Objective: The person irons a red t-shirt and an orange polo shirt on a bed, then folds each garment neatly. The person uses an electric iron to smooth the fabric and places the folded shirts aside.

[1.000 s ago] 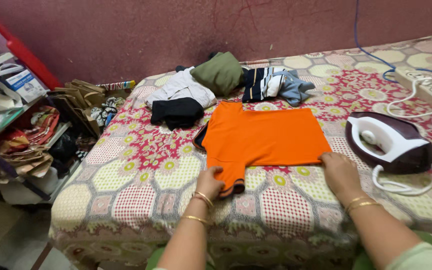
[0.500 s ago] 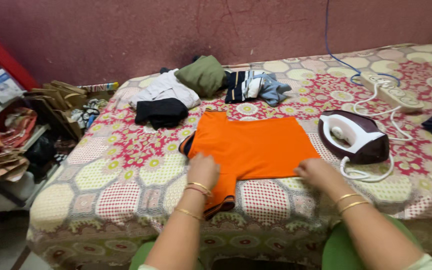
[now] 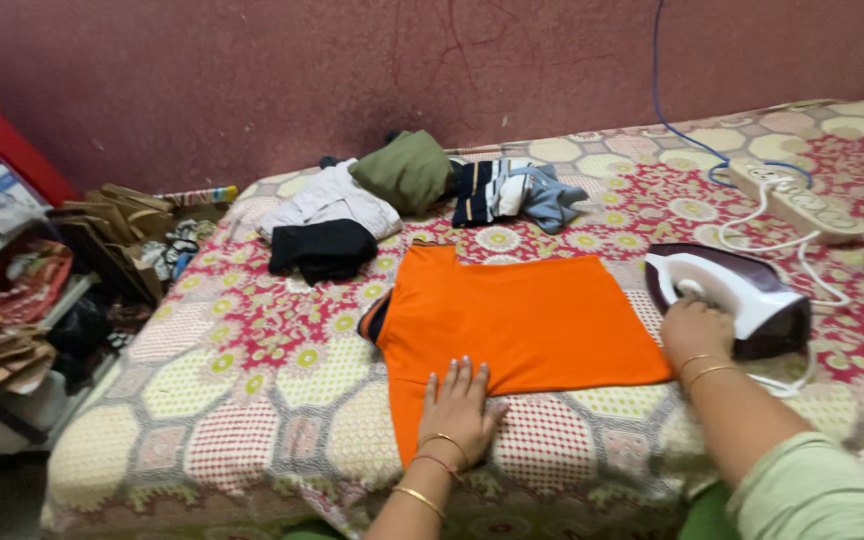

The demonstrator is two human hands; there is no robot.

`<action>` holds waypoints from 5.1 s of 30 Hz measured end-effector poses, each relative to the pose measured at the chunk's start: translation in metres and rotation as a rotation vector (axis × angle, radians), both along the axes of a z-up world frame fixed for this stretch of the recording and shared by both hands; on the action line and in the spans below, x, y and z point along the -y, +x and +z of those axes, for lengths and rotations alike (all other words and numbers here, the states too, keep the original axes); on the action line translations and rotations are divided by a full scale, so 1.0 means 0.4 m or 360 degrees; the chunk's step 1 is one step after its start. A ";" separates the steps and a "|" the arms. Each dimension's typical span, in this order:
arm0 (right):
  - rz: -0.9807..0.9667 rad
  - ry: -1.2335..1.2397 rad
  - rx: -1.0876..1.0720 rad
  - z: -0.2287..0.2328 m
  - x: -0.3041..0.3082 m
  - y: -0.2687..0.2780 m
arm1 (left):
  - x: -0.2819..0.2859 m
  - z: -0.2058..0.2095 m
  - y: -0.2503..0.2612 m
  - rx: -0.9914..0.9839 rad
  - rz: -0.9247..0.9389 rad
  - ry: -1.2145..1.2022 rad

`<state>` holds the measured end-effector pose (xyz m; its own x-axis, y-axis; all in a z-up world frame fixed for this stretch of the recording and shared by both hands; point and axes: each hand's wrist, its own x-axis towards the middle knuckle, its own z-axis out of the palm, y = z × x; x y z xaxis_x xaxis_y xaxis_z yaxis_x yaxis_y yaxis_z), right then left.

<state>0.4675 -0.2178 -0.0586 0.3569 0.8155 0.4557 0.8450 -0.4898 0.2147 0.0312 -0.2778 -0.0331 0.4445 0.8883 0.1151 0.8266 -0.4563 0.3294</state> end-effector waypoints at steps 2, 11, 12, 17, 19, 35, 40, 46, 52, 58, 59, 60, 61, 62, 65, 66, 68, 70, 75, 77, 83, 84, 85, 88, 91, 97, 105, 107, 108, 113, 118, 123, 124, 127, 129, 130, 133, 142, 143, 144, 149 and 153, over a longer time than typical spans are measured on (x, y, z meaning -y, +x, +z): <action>0.0024 0.0036 -0.0261 0.072 0.015 -0.012 | -0.032 -0.041 -0.019 0.0182 0.0100 0.0195; 0.0624 -0.0557 -0.0482 0.442 0.119 -0.111 | -0.243 -0.127 -0.215 0.1333 0.0760 0.0192; 0.0620 -0.0646 -0.0478 0.444 0.124 -0.146 | -0.265 -0.138 -0.231 0.1336 0.0652 0.0119; 0.0605 -0.0836 -0.0720 0.465 0.118 -0.293 | -0.315 -0.182 -0.293 0.1258 0.0297 -0.0052; 0.0625 -0.0864 -0.0698 0.478 0.109 -0.313 | -0.308 -0.199 -0.290 0.1571 0.0364 -0.0242; 0.1032 -0.0835 -0.0612 0.493 0.032 -0.819 | -0.235 -0.092 -0.364 0.2918 0.1054 0.0061; 0.1017 -0.0717 -0.0501 0.472 0.006 -0.973 | -0.220 -0.077 -0.372 0.3206 0.1029 0.0132; 0.0958 -0.0601 -0.0464 0.439 0.024 -0.947 | -0.211 -0.070 -0.371 0.2917 0.1057 0.0222; 0.0709 -0.0483 -0.0347 0.398 0.088 -0.678 | -0.171 -0.043 -0.329 0.0694 0.0497 0.0695; -0.0035 -0.0592 -0.0493 0.438 0.250 -0.331 | -0.162 -0.046 -0.315 0.0511 0.0598 0.0573; -0.0067 -0.0527 -0.0531 0.441 0.267 -0.283 | -0.167 -0.048 -0.314 0.0521 0.0608 0.0578; -0.0099 -0.0466 -0.0569 0.438 0.284 -0.236 | -0.171 -0.053 -0.314 0.0518 0.0609 0.0607; -0.0094 -0.0522 -0.0589 0.428 0.283 -0.204 | -0.177 -0.058 -0.314 0.0516 0.0610 0.0635; -0.0084 -0.0581 -0.0605 0.426 0.274 -0.180 | -0.181 -0.062 -0.314 0.0516 0.0619 0.0662; 0.0067 -0.0793 -0.0736 0.434 0.231 -0.154 | -0.198 -0.074 -0.310 0.0474 0.0676 0.0618; 0.0133 -0.0874 -0.0797 0.438 0.222 -0.162 | -0.203 -0.081 -0.310 0.0547 0.0680 0.0602; 0.0275 -0.0935 -0.0766 0.444 0.205 -0.206 | -0.224 -0.093 -0.312 0.0693 0.0693 0.0577; 0.0393 -0.0968 -0.0737 0.452 0.183 -0.282 | -0.254 -0.110 -0.314 0.0775 0.0743 0.0505; 0.0734 -0.0908 -0.0585 0.467 0.119 -0.543 | -0.329 -0.193 -0.355 0.1494 0.0579 0.0425; 0.0858 -0.0896 -0.0614 0.476 0.092 -0.643 | -0.358 -0.222 -0.371 0.1797 0.0557 0.0278; 0.0979 -0.0925 -0.0607 0.495 0.033 -0.853 | -0.372 -0.214 -0.422 0.2452 0.0566 -0.0289; 0.1042 -0.0970 -0.0578 0.496 0.030 -0.869 | -0.368 -0.207 -0.424 0.2447 0.0552 -0.0285; 0.1105 -0.1015 -0.0548 0.496 0.029 -0.883 | -0.363 -0.203 -0.427 0.2441 0.0537 -0.0282; 0.1307 -0.1067 -0.0439 0.487 0.065 -0.908 | -0.360 -0.195 -0.430 0.2574 0.0541 -0.0379; 0.1362 -0.1084 -0.0381 0.481 0.146 -0.908 | -0.360 -0.176 -0.441 0.2825 0.0532 -0.0511; 0.1164 -0.1035 -0.0305 0.486 0.265 -0.895 | -0.307 -0.123 -0.448 0.3124 0.0515 -0.0581; 0.0992 -0.0500 -0.0346 0.424 0.083 -0.917 | -0.306 -0.120 -0.440 0.3076 0.0572 -0.0622; 0.0915 -0.0513 -0.0371 0.429 0.043 -0.931 | -0.321 -0.140 -0.445 0.3089 0.0556 -0.0603; 0.0969 -0.0615 -0.0396 0.441 0.032 -0.929 | -0.331 -0.154 -0.448 0.3126 0.0528 -0.0592; 0.1263 -0.1116 -0.0390 0.501 0.105 -0.925 | -0.366 -0.199 -0.456 0.3249 0.0431 -0.0570; 0.1396 -0.1170 -0.0199 0.487 0.290 -0.919 | -0.335 -0.191 -0.452 0.3203 0.0488 -0.0554; 0.1143 -0.0828 -0.0271 0.462 0.292 -0.856 | -0.376 -0.181 -0.418 0.2628 0.0794 -0.0189; 0.1090 -0.0757 -0.0280 0.454 0.267 -0.829 | -0.374 -0.178 -0.389 0.2109 0.0916 0.0083; 0.0925 -0.0553 -0.0255 0.424 0.193 -0.707 | -0.328 -0.132 -0.263 0.1404 0.0587 0.0527; 0.0761 -0.0416 -0.0303 0.401 0.161 -0.602 | -0.292 -0.068 -0.161 0.0696 0.0267 0.0561; 0.0644 -0.0434 -0.0272 0.399 0.150 -0.541 | -0.273 -0.035 -0.130 0.0509 0.0178 0.0410; 0.0180 -0.0541 -0.0395 0.408 0.146 -0.383 | -0.199 0.046 -0.082 0.0036 0.0108 -0.0001; -0.0057 -0.0709 -0.0749 0.450 0.091 -0.183 | -0.214 0.122 -0.071 -0.0215 0.0713 -0.0066; 0.0059 -0.0751 -0.0755 0.443 0.069 -0.193 | -0.220 0.107 -0.076 -0.0196 0.0717 -0.0122; 0.0180 -0.0789 -0.0755 0.446 0.051 -0.202 | -0.230 0.092 -0.079 -0.0172 0.0725 -0.0173; 0.0521 -0.0823 -0.0628 0.435 -0.029 -0.398 | -0.264 0.000 -0.094 0.0401 0.0772 0.0307; 0.0820 -0.0681 -0.0615 0.434 -0.081 -0.606 | -0.262 -0.057 -0.124 0.0935 0.0710 0.0769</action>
